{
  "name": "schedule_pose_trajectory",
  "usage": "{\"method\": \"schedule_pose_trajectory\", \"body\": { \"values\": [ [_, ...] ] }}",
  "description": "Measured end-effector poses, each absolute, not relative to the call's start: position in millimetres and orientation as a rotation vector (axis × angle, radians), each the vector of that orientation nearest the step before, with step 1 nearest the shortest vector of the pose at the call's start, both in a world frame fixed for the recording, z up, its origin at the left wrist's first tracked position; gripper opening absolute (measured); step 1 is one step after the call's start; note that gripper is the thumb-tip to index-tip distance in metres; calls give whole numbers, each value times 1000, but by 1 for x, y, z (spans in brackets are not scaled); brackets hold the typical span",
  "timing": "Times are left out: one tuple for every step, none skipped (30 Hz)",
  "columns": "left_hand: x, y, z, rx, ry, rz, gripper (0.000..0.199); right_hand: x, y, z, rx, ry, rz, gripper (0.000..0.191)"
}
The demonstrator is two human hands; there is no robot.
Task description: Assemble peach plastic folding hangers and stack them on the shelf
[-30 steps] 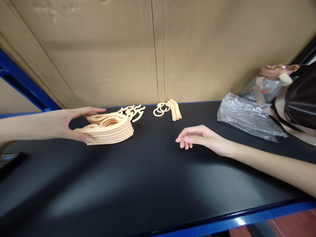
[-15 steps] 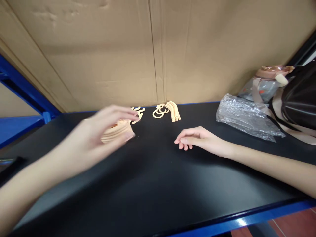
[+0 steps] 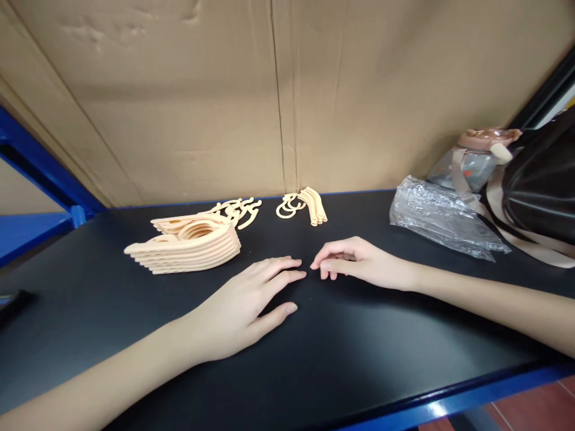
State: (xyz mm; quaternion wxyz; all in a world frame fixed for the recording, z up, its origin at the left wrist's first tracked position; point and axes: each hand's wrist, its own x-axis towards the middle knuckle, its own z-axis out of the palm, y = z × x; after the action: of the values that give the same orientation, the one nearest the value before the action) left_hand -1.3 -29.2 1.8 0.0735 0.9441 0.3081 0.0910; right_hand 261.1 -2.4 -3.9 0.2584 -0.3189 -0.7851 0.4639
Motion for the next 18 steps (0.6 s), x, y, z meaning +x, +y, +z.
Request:
{"method": "schedule_pose_trajectory", "body": {
  "values": [
    [-1,-30,2,2831,926,262,42,259,-1,0,-883,-2190,1195,24],
    [-1,-30,2,2829,923,257,42,256,1,5,-900,-2270,1090,24],
    [-1,-30,2,2827,918,257,42,253,4,10,-917,-2361,931,23],
    [-1,-30,2,2825,915,261,42,249,10,16,-916,-2479,700,21],
    [-1,-30,2,2824,913,265,42,244,17,21,-871,-2582,437,19],
    [-1,-30,2,2823,912,270,42,239,27,26,-816,-2645,199,19],
    [-1,-29,2,2823,909,273,42,233,39,30,-766,-2684,10,21],
    [-1,-29,2,2823,907,272,41,226,53,32,-731,-2706,-125,23],
    [-1,-28,3,2827,900,270,41,219,68,33,-713,-2723,-204,24],
    [-2,-28,3,2833,887,268,41,212,84,33,-714,-2735,-256,25],
    [-2,-27,4,2841,869,264,41,204,100,32,-714,-2752,-296,26],
    [-3,-27,5,2851,853,262,42,196,116,31,-712,-2769,-323,28],
    [-3,-26,6,2860,843,258,42,188,130,29,-696,-2786,-321,30],
    [-4,-26,7,2866,839,254,42,180,143,26,-679,-2798,-316,33],
    [-4,-26,7,2870,840,249,42,172,154,24,-665,-2807,-308,35],
    [-5,-25,7,2871,845,245,42,164,164,22,-651,-2814,-295,38],
    [-5,-25,7,2871,847,243,42,157,171,20,-638,-2821,-279,42],
    [-5,-25,6,2871,846,244,42,150,178,19,-623,-2829,-262,46]
  ]
}}
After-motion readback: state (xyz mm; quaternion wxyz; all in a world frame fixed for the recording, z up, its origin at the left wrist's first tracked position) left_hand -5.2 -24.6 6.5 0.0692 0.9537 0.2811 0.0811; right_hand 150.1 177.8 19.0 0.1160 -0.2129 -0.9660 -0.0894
